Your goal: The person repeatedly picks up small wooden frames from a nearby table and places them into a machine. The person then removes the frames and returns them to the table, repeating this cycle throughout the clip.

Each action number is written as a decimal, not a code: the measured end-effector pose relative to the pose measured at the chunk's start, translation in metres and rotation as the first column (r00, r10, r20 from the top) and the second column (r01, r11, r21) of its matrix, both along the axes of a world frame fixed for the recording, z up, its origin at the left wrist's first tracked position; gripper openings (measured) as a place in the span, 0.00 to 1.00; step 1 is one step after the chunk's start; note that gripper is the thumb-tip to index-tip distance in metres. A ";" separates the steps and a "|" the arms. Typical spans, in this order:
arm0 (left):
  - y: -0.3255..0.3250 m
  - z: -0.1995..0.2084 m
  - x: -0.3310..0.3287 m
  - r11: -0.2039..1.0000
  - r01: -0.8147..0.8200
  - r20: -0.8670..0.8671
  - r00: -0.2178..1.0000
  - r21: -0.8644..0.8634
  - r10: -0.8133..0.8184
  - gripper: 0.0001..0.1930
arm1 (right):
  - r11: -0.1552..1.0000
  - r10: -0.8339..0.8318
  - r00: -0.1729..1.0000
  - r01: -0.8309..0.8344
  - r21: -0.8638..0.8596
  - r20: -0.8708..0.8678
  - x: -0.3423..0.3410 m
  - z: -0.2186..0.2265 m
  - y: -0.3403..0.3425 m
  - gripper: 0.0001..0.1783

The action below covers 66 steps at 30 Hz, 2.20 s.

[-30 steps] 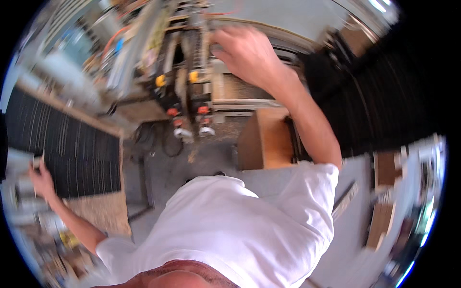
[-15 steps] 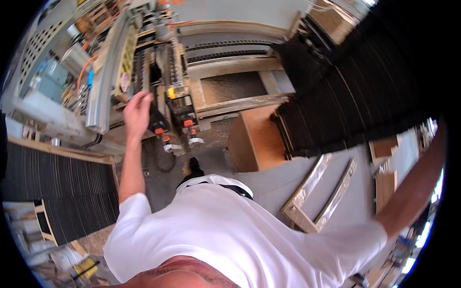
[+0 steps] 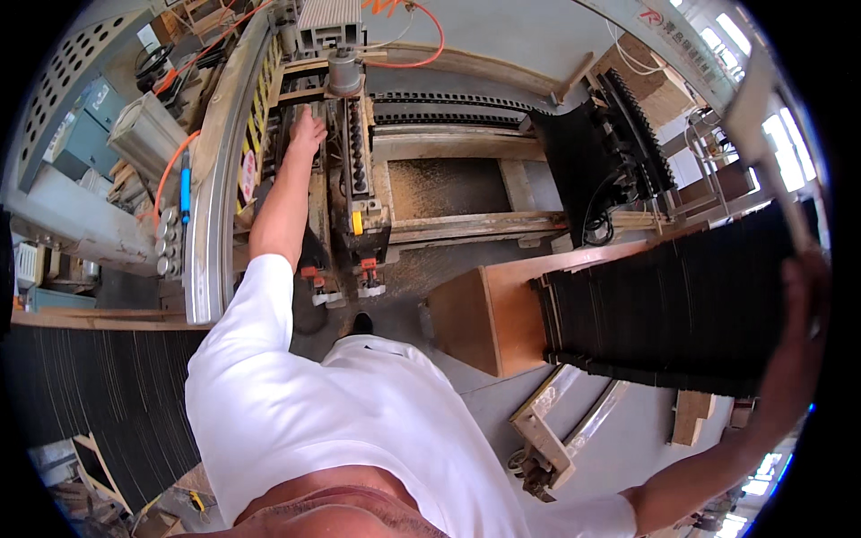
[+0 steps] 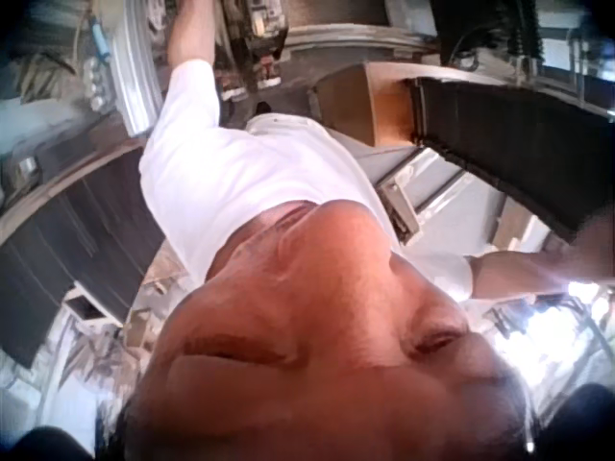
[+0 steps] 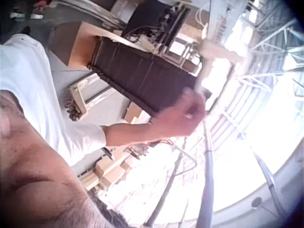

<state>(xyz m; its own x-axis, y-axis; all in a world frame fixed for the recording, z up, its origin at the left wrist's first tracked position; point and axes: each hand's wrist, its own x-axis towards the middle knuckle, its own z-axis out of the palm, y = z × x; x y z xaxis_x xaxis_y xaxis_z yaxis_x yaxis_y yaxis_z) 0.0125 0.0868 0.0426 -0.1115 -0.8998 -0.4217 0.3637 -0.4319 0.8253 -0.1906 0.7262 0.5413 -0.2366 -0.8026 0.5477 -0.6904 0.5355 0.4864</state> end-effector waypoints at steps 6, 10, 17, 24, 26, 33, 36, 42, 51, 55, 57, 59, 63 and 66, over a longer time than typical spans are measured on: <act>-0.104 -0.043 -0.012 0.973 -0.219 -0.083 0.971 0.078 0.225 0.40 | 0.937 0.348 0.856 -0.323 -0.130 0.383 0.107 -0.115 -0.133 0.12; -0.112 -0.043 -0.013 0.929 -0.368 -0.185 0.912 0.029 0.367 0.31 | 0.886 0.456 0.663 -0.403 -0.231 0.593 0.092 -0.178 -0.173 0.11; -0.004 -0.036 -0.004 0.952 -0.293 -0.241 0.921 0.084 0.305 0.29 | 0.823 0.532 0.447 -0.473 -0.315 0.719 0.048 -0.274 -0.264 0.08; 0.152 -0.038 0.049 0.989 -0.024 -0.557 0.829 -0.146 -0.062 0.14 | 0.625 0.660 0.167 -0.662 -0.413 0.732 0.061 -0.385 -0.394 0.11; 0.180 -0.023 0.055 0.990 -0.064 -0.565 0.825 -0.124 -0.018 0.14 | 0.546 0.711 0.085 -0.693 -0.472 0.698 0.086 -0.408 -0.422 0.09; 0.194 -0.025 0.064 0.980 -0.146 -0.570 0.820 -0.134 0.044 0.11 | 0.491 0.625 0.127 -0.831 -0.262 0.770 0.118 -0.440 -0.449 0.13; 0.197 -0.029 0.069 0.980 -0.173 -0.477 0.872 -0.098 0.106 0.11 | 0.417 0.668 0.068 -0.859 -0.298 0.741 0.119 -0.444 -0.456 0.11; 0.271 -0.031 0.106 0.996 -0.047 -0.381 0.924 -0.074 0.015 0.16 | 0.507 0.643 0.091 -0.795 -0.334 0.760 0.126 -0.456 -0.507 0.12; 0.376 -0.003 0.198 0.995 0.087 -0.278 0.958 0.046 -0.071 0.16 | 0.541 0.640 0.407 -0.841 -0.005 0.651 0.142 -0.463 -0.575 0.13; 0.391 -0.012 0.215 0.997 0.050 -0.248 0.968 0.059 -0.034 0.16 | 0.557 0.665 0.522 -0.823 0.110 0.534 0.143 -0.453 -0.602 0.13; 0.399 -0.020 0.217 0.997 -0.017 -0.268 0.963 0.074 0.037 0.15 | 0.540 0.693 0.573 -0.815 0.210 0.437 0.140 -0.449 -0.619 0.15; 0.404 -0.013 0.218 0.996 -0.073 -0.262 0.961 0.056 0.085 0.15 | 0.540 0.668 0.641 -0.767 0.347 0.378 0.144 -0.439 -0.635 0.20; 0.423 -0.014 0.213 0.975 -0.216 -0.244 0.943 0.060 0.224 0.15 | 0.548 0.611 0.712 -0.696 0.463 0.347 0.148 -0.427 -0.665 0.19; 0.438 -0.026 0.207 0.945 -0.317 -0.256 0.909 0.085 0.328 0.15 | 0.565 0.675 0.665 -0.744 0.356 0.319 0.134 -0.440 -0.692 0.15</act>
